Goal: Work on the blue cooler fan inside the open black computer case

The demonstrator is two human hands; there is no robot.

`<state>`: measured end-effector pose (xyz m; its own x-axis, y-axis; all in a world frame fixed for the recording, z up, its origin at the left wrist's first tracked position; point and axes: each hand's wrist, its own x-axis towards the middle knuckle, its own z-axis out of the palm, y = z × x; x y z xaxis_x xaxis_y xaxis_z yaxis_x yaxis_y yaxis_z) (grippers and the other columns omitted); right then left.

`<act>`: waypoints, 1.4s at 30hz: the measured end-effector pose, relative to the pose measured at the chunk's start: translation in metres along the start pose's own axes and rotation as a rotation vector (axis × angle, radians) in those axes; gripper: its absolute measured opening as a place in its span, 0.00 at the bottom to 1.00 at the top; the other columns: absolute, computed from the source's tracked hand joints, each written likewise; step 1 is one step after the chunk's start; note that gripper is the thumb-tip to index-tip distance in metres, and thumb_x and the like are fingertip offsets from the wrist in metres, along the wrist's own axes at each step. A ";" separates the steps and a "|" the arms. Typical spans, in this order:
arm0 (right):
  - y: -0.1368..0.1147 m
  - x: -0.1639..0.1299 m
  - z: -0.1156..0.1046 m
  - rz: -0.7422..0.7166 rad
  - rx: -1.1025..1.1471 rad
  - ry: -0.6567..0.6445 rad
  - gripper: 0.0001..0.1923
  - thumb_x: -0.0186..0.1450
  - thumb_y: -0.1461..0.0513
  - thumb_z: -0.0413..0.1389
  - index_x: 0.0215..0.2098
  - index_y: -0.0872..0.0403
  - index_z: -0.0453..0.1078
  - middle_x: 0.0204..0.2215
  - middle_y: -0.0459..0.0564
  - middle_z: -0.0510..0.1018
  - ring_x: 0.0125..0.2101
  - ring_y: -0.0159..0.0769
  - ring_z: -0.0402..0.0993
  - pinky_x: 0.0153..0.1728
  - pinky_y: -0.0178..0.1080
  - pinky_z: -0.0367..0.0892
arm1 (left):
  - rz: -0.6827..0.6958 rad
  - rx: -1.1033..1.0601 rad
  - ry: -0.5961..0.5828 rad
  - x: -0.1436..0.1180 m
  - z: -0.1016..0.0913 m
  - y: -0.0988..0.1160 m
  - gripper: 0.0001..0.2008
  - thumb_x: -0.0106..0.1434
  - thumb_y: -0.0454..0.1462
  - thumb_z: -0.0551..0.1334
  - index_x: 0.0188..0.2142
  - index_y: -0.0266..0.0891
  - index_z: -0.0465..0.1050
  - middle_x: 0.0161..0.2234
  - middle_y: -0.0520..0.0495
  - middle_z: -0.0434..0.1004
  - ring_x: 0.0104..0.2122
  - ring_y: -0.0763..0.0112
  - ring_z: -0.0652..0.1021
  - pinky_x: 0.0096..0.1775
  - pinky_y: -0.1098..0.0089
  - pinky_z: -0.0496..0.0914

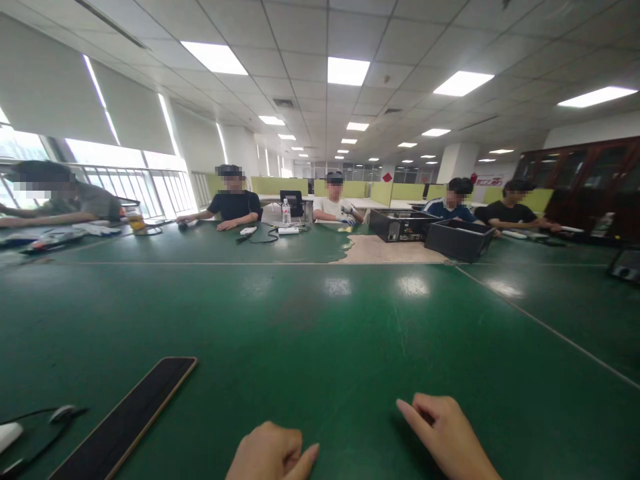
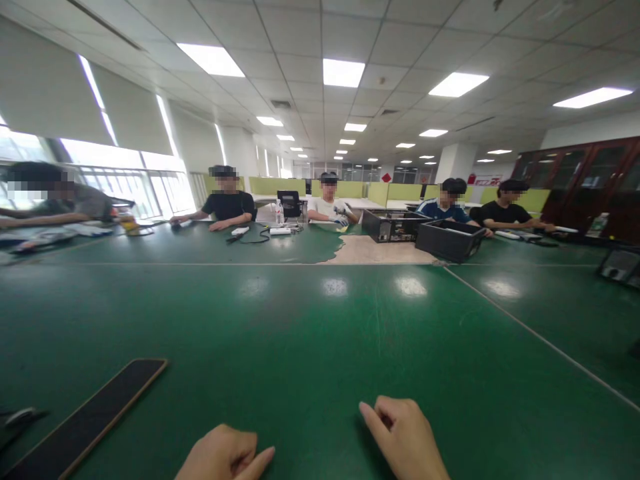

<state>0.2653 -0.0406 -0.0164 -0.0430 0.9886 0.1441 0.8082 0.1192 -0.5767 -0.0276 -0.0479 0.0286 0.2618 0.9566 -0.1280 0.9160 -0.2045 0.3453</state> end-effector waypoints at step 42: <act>0.011 -0.002 -0.006 -0.090 0.097 -0.087 0.26 0.67 0.45 0.45 0.20 0.55 0.58 0.19 0.41 0.59 0.23 0.29 0.55 0.27 0.34 0.52 | 0.057 -0.048 -0.208 0.000 0.002 -0.001 0.20 0.59 0.50 0.52 0.19 0.39 0.57 0.21 0.52 0.61 0.26 0.73 0.62 0.30 0.69 0.52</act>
<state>0.2778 -0.0414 -0.0183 -0.1675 0.9772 0.1308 0.7384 0.2122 -0.6401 -0.0281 -0.0480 0.0259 0.3741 0.8794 -0.2944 0.8837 -0.2418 0.4008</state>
